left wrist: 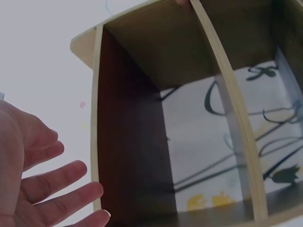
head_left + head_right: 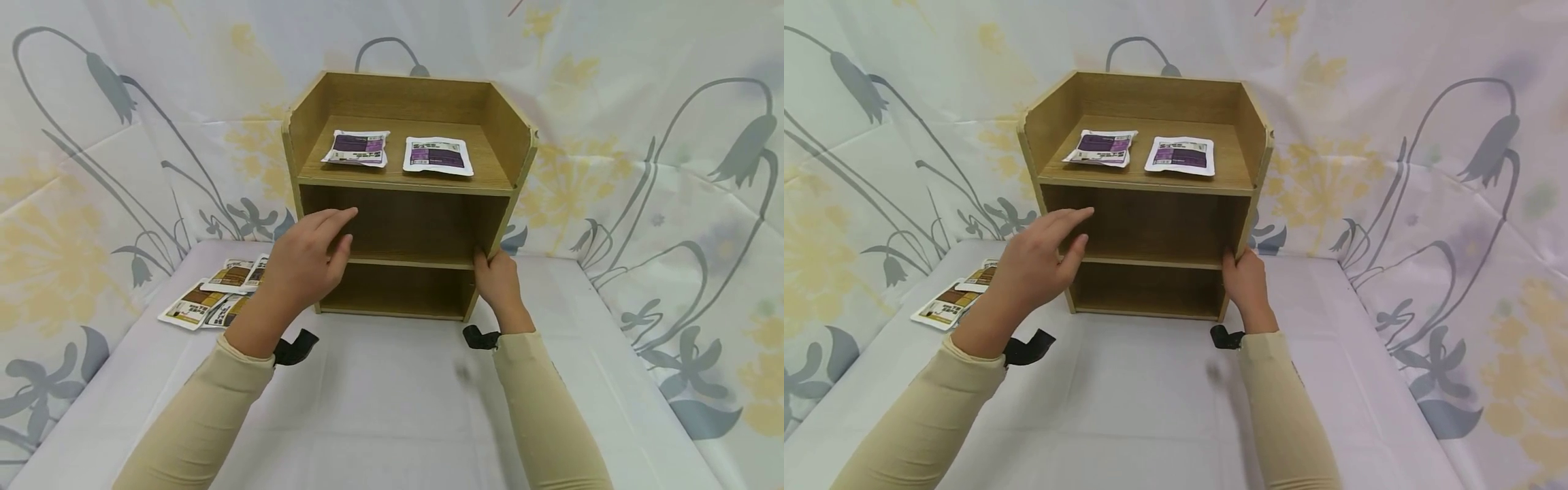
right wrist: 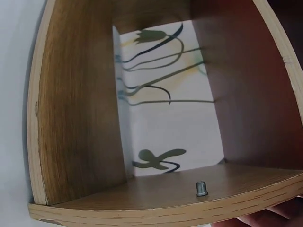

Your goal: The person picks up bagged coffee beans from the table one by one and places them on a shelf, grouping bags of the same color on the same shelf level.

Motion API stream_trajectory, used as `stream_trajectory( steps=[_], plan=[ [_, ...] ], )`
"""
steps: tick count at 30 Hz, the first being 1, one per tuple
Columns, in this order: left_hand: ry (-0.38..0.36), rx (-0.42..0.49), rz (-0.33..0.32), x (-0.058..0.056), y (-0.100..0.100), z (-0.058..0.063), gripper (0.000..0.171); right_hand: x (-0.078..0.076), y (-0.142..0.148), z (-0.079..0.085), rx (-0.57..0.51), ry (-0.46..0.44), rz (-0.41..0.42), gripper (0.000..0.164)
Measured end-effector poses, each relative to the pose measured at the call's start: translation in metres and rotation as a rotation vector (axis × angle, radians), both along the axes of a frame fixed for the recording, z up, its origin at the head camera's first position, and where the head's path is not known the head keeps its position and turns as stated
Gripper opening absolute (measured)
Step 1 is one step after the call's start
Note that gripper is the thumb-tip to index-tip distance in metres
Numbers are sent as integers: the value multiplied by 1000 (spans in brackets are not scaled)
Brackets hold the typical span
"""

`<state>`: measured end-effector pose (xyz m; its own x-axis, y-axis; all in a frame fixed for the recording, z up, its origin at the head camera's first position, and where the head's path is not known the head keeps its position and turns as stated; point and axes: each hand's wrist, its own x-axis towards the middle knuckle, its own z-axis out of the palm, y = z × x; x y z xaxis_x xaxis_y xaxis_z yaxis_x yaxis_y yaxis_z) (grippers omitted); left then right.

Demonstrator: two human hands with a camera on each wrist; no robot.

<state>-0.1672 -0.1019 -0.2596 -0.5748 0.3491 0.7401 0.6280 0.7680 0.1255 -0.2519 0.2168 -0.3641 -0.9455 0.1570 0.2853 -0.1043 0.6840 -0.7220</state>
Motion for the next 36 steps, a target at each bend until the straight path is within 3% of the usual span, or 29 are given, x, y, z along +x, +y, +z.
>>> stream_trajectory(
  steps=[16, 25, 33, 36],
  plan=[
    [-87, 48, 112, 1, -51, -23, 32, 1, -1, -1, 1, 29, -9, 49],
    [-271, 79, 128, -5, -90, -44, 34, 0, -2, -3, -28, 23, 8, 50],
    [-332, 74, 184, -12, -112, -59, 34, 0, -2, -3, -30, 15, 24, 53],
    [-413, 56, 226, -14, -117, -65, 36, 0, -2, -3, -32, 12, 21, 54]
  ],
)
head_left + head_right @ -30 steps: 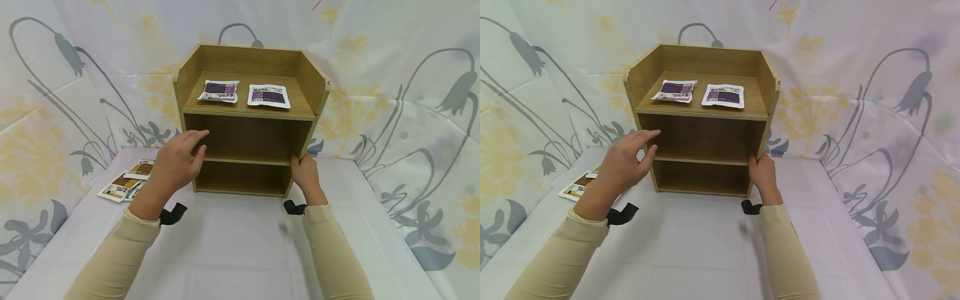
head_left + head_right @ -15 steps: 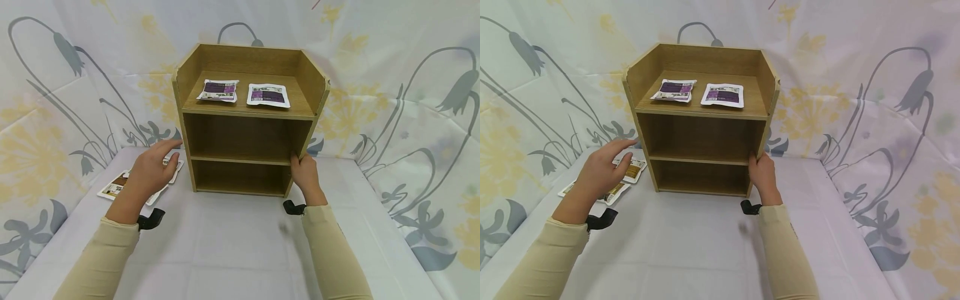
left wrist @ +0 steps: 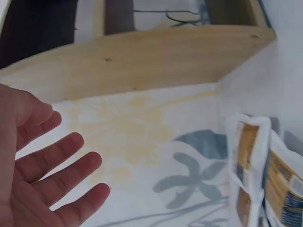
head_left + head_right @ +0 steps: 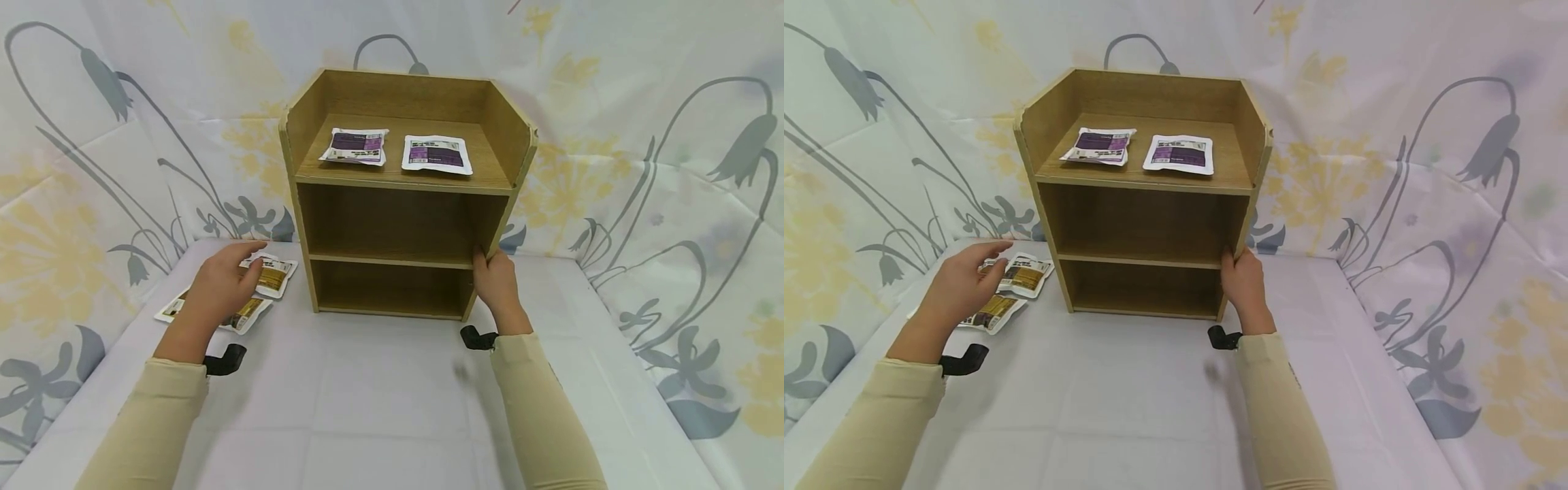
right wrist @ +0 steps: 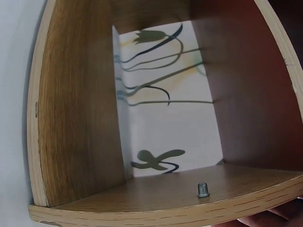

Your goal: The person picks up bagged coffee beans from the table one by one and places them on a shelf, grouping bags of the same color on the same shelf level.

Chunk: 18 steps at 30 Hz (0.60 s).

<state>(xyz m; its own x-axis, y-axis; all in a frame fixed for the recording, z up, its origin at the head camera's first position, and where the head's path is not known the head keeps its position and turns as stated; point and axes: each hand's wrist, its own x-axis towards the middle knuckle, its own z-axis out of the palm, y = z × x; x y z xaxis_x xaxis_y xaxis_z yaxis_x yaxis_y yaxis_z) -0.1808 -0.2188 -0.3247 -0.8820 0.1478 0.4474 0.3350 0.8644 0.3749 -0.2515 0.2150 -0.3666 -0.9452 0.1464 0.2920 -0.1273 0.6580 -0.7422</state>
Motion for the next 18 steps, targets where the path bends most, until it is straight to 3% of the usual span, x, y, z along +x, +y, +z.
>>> stream_trajectory(
  steps=[4, 8, 13, 18],
  plan=[
    [-146, -33, 41, -4, -8, -10, 41, 1, 0, -1, -5, -4, -5, 55],
    [-247, -65, 71, -9, -16, -23, 44, 1, 0, -1, -2, -2, -8, 54],
    [-337, -78, 117, -12, -24, -34, 49, 1, -1, 0, -7, -2, -7, 54],
    [-359, -66, 125, -14, -28, -40, 50, 1, -1, 2, 0, -6, -7, 54]
  ],
)
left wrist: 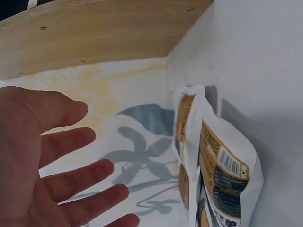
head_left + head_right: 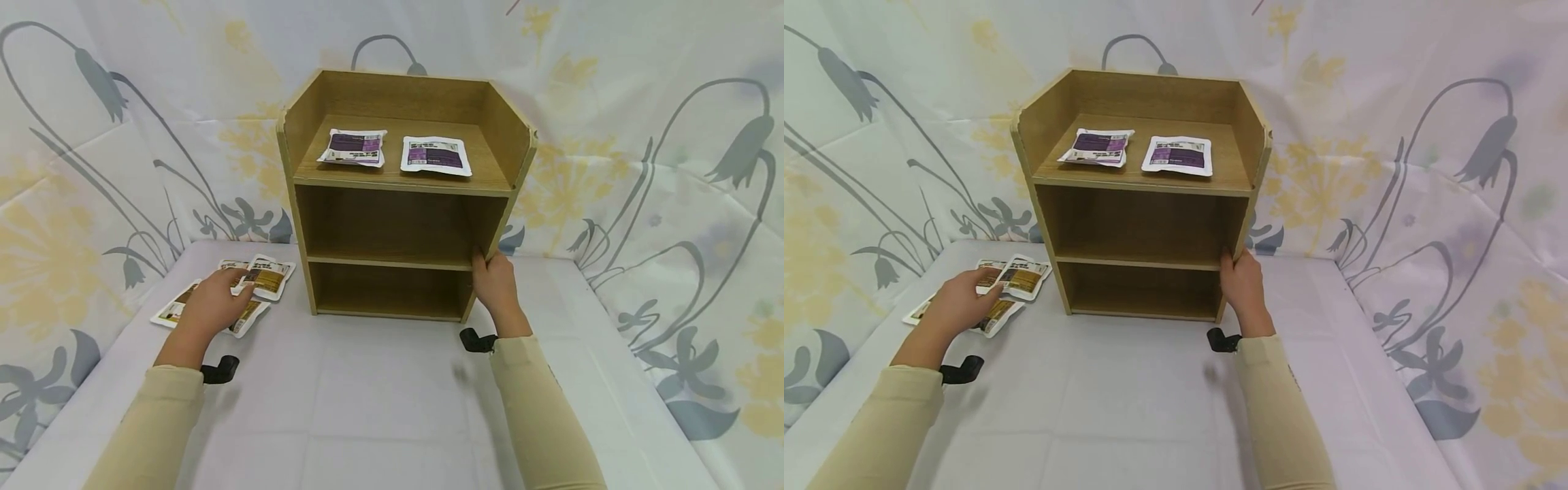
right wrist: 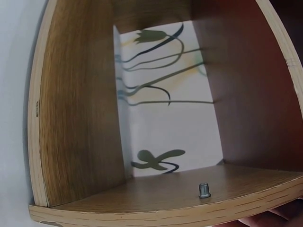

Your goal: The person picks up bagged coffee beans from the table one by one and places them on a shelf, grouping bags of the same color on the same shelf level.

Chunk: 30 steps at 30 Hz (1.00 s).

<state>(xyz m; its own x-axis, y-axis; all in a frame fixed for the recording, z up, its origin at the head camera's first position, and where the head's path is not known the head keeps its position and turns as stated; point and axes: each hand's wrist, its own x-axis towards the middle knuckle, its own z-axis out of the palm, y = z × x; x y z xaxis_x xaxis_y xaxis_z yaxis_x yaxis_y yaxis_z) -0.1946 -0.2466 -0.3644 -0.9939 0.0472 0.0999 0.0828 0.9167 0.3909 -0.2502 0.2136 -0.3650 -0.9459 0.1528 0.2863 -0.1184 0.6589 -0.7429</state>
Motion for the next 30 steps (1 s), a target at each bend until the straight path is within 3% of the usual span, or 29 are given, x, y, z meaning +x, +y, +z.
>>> stream_trajectory(
  steps=[4, 11, 19, 30],
  plan=[
    [-8, -4, -13, -3, -3, -6, 49, 0, 1, 1, 6, 4, 10, 55],
    [-121, -31, 16, -7, -7, -18, 58, 0, 2, 0, 18, -10, 6, 55],
    [-68, -108, 9, -8, -8, -32, 55, 1, 2, 0, 22, -5, 6, 54],
    [-70, -141, 20, -9, -8, -43, 57, 1, 2, -1, 22, -6, 23, 54]
  ],
)
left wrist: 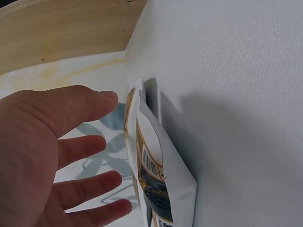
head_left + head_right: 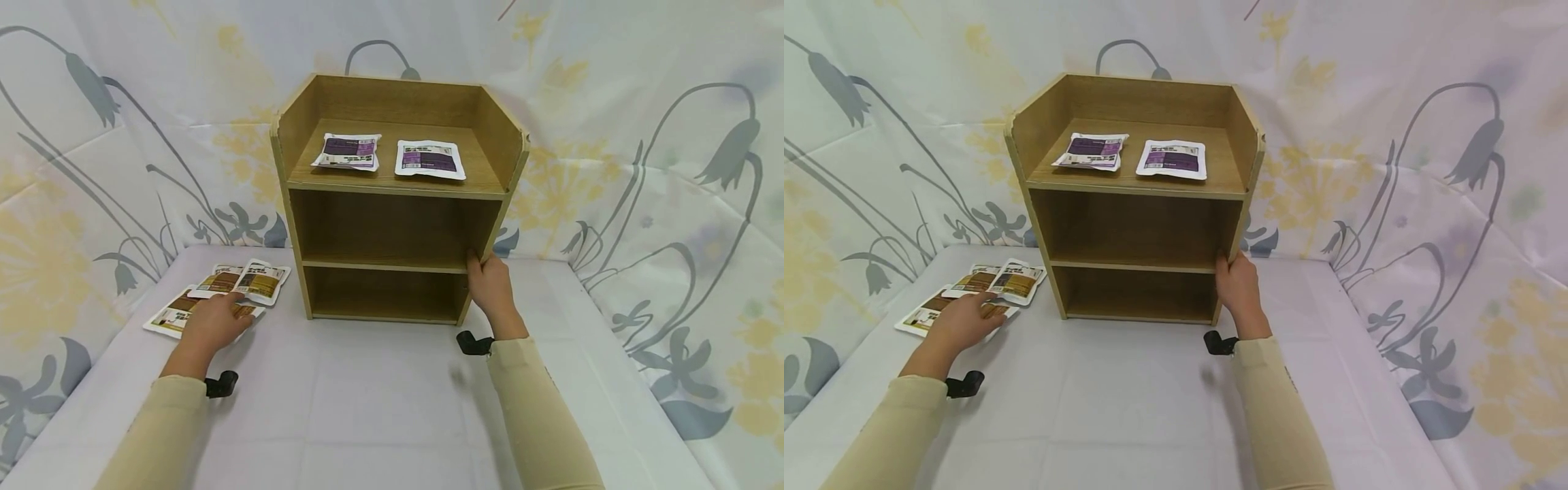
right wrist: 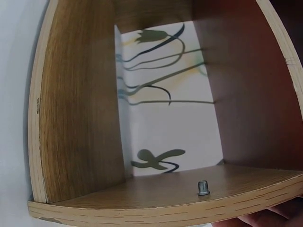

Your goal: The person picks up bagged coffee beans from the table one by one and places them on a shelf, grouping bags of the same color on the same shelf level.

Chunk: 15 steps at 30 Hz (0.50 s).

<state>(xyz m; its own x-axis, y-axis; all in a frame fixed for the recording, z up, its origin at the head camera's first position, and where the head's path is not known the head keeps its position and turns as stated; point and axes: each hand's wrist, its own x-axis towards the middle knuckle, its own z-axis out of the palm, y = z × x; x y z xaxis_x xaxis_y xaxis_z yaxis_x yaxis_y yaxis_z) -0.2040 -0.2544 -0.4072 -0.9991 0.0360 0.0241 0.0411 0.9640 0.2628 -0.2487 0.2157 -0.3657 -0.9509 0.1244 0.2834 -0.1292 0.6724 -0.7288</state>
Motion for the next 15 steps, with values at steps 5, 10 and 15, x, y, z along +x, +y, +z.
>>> stream_trajectory(
  steps=[5, 10, 15],
  plan=[
    [-57, 3, 12, 0, 3, -3, 64, 0, 0, -1, 6, 3, -10, 54],
    [-111, 13, 35, 0, 6, -4, 74, 0, 0, 0, 3, 8, -14, 52],
    [-130, -3, 35, -2, 8, -7, 80, -1, 0, -1, 4, 7, -16, 53]
  ],
)
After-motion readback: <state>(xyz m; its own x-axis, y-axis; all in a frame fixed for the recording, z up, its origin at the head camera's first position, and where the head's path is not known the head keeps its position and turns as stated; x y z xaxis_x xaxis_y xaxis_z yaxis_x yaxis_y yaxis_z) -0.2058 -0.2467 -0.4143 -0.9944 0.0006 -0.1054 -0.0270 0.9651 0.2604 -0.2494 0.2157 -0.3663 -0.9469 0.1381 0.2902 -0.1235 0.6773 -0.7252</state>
